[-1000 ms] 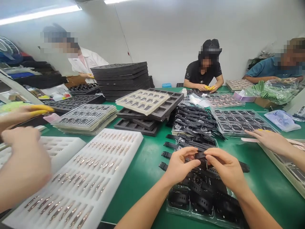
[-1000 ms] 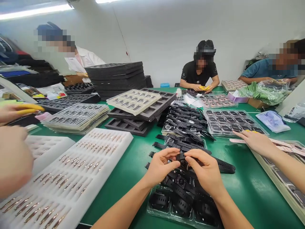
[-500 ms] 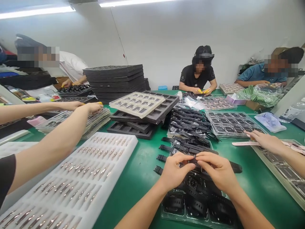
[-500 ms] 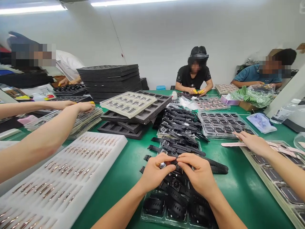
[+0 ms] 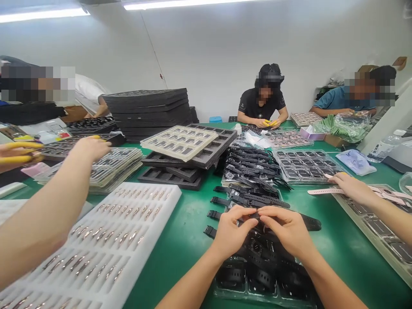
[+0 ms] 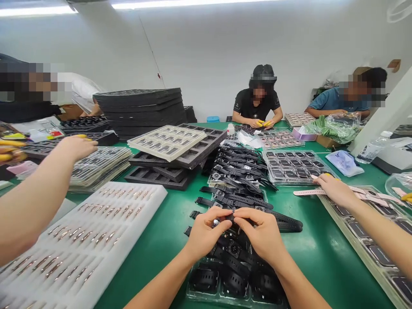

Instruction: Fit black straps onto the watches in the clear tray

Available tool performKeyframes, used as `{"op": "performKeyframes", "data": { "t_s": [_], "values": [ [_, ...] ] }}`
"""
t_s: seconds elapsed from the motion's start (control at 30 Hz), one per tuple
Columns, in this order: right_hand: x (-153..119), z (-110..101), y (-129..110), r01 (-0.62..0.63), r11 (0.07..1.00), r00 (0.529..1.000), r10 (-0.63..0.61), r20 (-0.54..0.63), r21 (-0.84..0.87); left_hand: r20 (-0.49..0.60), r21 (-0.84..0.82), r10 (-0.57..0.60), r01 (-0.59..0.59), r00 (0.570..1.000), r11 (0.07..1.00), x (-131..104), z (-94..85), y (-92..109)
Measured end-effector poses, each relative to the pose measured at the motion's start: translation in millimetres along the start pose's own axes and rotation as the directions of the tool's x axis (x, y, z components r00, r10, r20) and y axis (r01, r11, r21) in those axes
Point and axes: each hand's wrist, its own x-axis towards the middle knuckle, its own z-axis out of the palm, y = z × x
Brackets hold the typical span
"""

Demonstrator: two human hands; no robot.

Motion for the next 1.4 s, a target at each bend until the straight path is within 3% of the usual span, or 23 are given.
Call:
{"op": "performKeyframes", "data": {
  "t_s": [0.23,0.43,0.57,0.73,0.83,0.9,0.93,0.97,1.03,1.1,1.13,1.23,1.4],
  "values": [
    [-1,0,4,-0.026,0.999,0.999,0.027,0.018,-0.02,-0.036,0.012,0.008,-0.008,0.999,1.0,-1,-0.4,2],
    [-3,0,2,0.003,1.0,1.0,-0.003,0.0,0.018,0.007,0.058,0.046,-0.046,0.999,0.997,-3,1.9,4],
    [-2,-2,-1,-0.118,0.984,0.993,0.116,0.018,0.136,0.021,-0.121,-0.037,0.039,0.999,0.992,-2,-0.4,5],
    [2,-8,1,-0.2,0.951,0.98,0.199,0.029,0.237,0.145,-0.379,-0.013,0.067,0.989,0.923,-2,-1.9,5],
    [2,-10,4,-0.245,0.924,0.969,0.236,0.067,0.294,0.121,-0.308,0.009,0.029,0.993,0.951,-3,-1.3,2],
    [0,-8,3,-0.271,0.906,0.962,0.246,0.115,0.326,0.057,-0.127,0.122,-0.114,0.991,0.985,-2,-2.0,-1],
    [-1,-7,2,-0.277,0.9,0.96,0.244,0.139,0.336,0.027,-0.013,0.235,-0.235,0.972,0.972,-2,-2.7,-3],
    [-2,-5,0,-0.277,0.898,0.959,0.237,0.156,0.341,0.008,0.103,0.377,-0.375,0.926,0.921,-1,-3.4,-5],
    [-4,0,-5,-0.266,0.905,0.961,0.221,0.166,0.331,0.036,0.301,0.637,-0.616,0.77,0.728,0,-4.7,-7],
    [-5,5,-9,-0.233,0.938,0.97,0.204,0.134,0.257,0.123,0.424,0.758,-0.724,0.641,0.544,0,-4.9,-8],
    [-6,6,-10,-0.207,0.959,0.976,0.19,0.102,0.194,0.167,0.462,0.772,-0.74,0.614,0.489,0,-4.7,-8],
    [-6,8,-10,-0.131,0.991,0.991,0.13,0.03,0.023,0.255,0.506,0.744,-0.741,0.617,0.441,-1,-4.1,-9],
    [-4,2,-11,-0.103,0.995,0.988,0.104,0.115,-0.014,0.295,0.491,0.724,-0.749,0.624,0.445,-3,-6.8,-15]
  ]
}}
